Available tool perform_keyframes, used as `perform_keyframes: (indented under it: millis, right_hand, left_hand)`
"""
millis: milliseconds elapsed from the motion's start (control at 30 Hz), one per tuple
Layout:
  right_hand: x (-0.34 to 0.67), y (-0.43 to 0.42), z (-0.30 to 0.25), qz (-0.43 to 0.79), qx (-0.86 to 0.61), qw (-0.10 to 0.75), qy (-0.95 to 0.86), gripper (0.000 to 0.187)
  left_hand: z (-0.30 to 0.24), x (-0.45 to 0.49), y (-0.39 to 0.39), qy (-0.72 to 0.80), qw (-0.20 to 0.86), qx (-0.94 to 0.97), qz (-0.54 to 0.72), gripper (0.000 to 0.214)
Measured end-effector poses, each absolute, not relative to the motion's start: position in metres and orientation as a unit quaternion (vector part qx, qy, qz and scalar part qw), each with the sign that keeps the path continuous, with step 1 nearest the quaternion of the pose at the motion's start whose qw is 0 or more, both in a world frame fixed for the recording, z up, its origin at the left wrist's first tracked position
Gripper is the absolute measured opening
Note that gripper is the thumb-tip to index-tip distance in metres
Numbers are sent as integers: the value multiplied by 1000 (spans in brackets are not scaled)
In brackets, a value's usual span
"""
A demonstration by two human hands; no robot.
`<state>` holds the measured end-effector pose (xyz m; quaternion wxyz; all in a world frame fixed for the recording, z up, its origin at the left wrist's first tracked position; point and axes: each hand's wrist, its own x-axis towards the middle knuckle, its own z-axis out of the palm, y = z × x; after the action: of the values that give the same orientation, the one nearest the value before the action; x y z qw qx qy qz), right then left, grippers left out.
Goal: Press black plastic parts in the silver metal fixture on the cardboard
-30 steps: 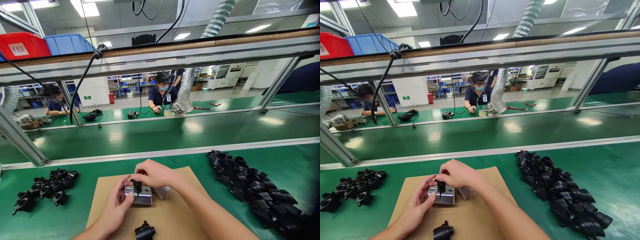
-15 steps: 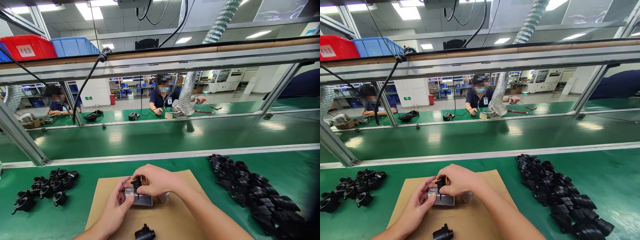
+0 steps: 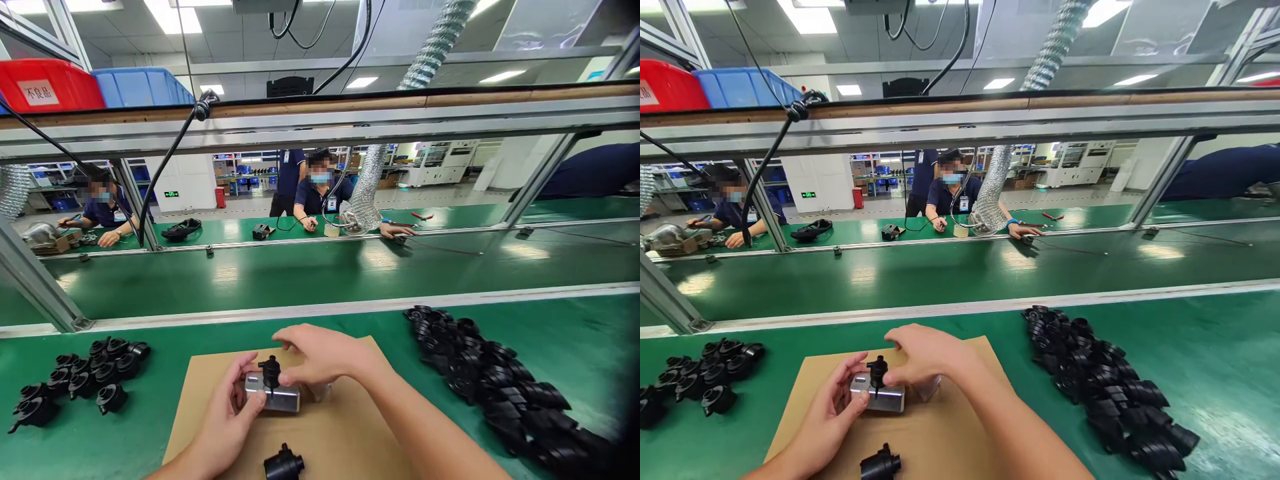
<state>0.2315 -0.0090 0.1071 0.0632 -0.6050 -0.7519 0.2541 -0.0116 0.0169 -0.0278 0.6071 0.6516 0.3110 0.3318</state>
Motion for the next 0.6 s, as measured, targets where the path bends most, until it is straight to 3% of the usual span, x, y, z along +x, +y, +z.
perform_keyframes:
  millis: [67,167,233,367,433,600]
  right_hand:
    - [238,-12,112,236,-685,-41,-688,72]
    - [243,-14,114,244,-725,-152,-626,44]
    - [246,-13,112,248,-711,-145,-642,36]
    - [257,-9,101,230,-689,-99,-681,71]
    - [264,-6,94,232,-688,-89,-682,79]
    - [276,-2,97,229,-675,-41,-700,66]
  left_hand:
    - [-31,-12,14,309,587,672,329,73]
    - [-35,-13,13,308,562,699,317,68]
    - [-36,-14,13,313,557,704,309,69]
    - [-38,-14,14,326,546,711,300,70]
    - [-39,-13,14,324,542,717,295,72]
    - [-38,-13,15,315,541,723,292,74]
